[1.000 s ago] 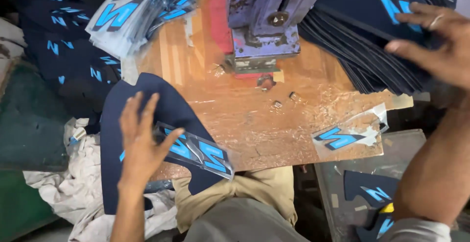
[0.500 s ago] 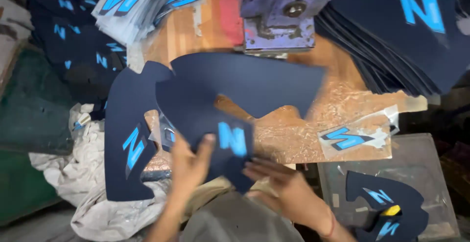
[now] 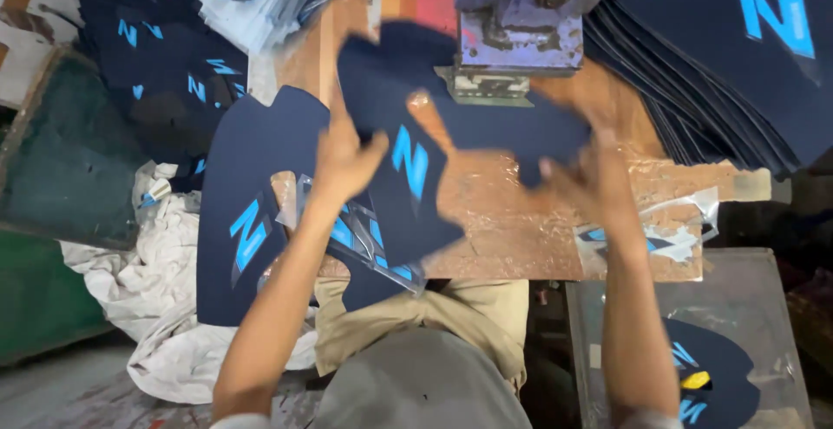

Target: Applying logos to fabric shoe components using a manual heat press machine.

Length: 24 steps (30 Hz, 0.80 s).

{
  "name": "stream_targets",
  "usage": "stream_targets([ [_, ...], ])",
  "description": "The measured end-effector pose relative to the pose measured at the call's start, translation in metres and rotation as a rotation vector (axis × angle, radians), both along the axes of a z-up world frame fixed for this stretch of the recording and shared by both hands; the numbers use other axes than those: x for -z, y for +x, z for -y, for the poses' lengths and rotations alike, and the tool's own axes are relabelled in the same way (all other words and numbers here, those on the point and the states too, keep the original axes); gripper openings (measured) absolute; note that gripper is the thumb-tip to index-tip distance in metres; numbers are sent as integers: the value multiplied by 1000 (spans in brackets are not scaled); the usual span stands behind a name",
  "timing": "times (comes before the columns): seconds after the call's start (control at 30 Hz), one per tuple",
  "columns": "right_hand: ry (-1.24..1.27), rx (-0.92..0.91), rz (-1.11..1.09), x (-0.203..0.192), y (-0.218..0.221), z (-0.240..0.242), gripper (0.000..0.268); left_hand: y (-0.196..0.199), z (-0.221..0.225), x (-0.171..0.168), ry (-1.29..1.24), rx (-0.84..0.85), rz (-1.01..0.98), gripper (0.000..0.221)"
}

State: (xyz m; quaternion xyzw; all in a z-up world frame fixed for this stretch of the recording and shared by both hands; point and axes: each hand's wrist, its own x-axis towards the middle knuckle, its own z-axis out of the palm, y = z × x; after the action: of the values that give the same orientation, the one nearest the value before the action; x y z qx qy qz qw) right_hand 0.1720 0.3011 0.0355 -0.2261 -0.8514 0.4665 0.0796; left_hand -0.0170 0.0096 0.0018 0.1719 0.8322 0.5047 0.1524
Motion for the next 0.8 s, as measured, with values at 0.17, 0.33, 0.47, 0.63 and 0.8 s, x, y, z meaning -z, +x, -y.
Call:
stream_targets([
  [0.17, 276, -213, 4, 14, -61, -51, 46, -23, -28, -9, -247, -171, -704, 101],
  [0.33, 270, -218, -44, 8, -40, -43, 90, -33, -39, 34, -263, 245, -824, 59],
  [0.47, 441, -219, 33, -7, -43, -23, 109, -37, -37, 34, -332, 302, -787, 49],
  [0.63, 618, -225, -25, -26, 1, -10, 65, -19, -44, 25, -342, 273, -774, 50],
  [0.8, 709, -159, -52, -12, 108, -25, 42, 46, -17, 22, -330, 277, -796, 50],
])
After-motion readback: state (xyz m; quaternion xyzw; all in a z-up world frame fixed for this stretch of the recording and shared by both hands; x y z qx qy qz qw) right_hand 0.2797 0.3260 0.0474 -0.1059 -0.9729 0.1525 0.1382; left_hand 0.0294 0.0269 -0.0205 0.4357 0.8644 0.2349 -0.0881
